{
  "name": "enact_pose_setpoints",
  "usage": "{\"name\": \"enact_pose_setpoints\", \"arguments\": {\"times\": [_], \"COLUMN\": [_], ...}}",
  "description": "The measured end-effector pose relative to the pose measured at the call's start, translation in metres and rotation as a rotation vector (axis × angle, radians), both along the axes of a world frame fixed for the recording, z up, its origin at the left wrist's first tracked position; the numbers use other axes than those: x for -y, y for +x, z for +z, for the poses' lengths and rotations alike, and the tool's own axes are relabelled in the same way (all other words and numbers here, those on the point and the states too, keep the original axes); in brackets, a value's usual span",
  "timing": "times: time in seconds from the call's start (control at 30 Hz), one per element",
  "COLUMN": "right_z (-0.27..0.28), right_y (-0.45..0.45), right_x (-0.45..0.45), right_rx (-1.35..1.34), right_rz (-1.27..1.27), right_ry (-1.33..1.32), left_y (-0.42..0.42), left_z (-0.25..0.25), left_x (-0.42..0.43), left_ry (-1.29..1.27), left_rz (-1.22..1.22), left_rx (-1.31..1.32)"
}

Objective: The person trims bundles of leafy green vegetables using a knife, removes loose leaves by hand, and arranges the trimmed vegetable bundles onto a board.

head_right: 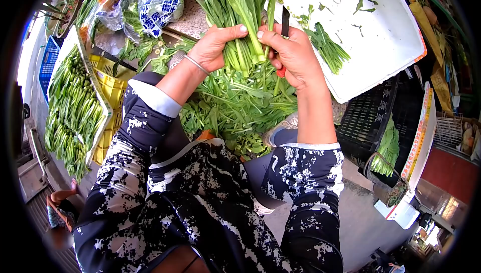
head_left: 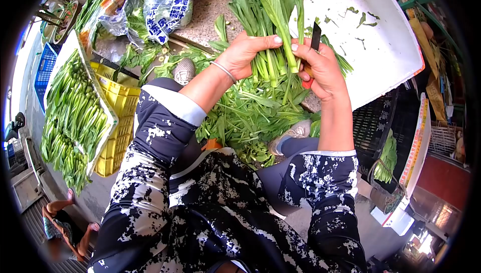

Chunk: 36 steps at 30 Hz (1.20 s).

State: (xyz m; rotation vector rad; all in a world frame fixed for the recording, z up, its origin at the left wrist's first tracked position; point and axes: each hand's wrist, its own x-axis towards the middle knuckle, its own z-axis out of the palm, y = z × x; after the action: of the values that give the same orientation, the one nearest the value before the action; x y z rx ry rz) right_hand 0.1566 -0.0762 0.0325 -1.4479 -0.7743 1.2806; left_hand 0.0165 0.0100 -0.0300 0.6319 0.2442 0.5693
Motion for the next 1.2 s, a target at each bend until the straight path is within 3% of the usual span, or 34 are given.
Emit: {"name": "enact_pose_setpoints", "arguments": {"times": [0.33, 0.57, 0.7, 0.77, 0.8, 0.83, 0.93, 0.97, 1.2], "right_z": [-0.006, 0.002, 0.005, 0.004, 0.011, 0.004, -0.011, -0.023, -0.026], "right_y": [-0.002, -0.004, 0.019, 0.032, 0.027, 0.024, -0.001, -0.007, -0.027], "right_x": [-0.002, 0.004, 0.017, 0.026, 0.026, 0.026, 0.017, 0.012, 0.004], "right_rx": [0.172, 0.340, 0.534, 0.835, 1.113, 1.109, 0.841, 0.738, 0.827], "right_rz": [0.120, -0.110, -0.076, 0.386, 0.509, 0.507, 0.013, 0.002, -0.125], "right_ry": [-0.115, 0.114, 0.086, -0.386, -0.459, -0.465, -0.067, 0.003, 0.210], "left_y": [0.003, 0.006, -0.002, -0.004, -0.005, -0.005, 0.003, 0.005, 0.015], "left_z": [-0.004, -0.027, -0.022, -0.022, -0.018, -0.017, -0.018, -0.015, -0.018], "left_x": [0.001, -0.022, -0.031, -0.028, -0.025, -0.022, -0.014, -0.010, -0.002], "left_ry": [-0.079, -0.248, -0.253, -0.253, -0.199, -0.145, -0.094, -0.042, -0.077], "left_rz": [0.024, 0.194, 0.258, 0.241, 0.232, 0.225, 0.246, 0.260, 0.271], "left_rx": [-0.103, -0.082, -0.125, -0.076, -0.126, -0.176, -0.176, -0.204, -0.144]}}
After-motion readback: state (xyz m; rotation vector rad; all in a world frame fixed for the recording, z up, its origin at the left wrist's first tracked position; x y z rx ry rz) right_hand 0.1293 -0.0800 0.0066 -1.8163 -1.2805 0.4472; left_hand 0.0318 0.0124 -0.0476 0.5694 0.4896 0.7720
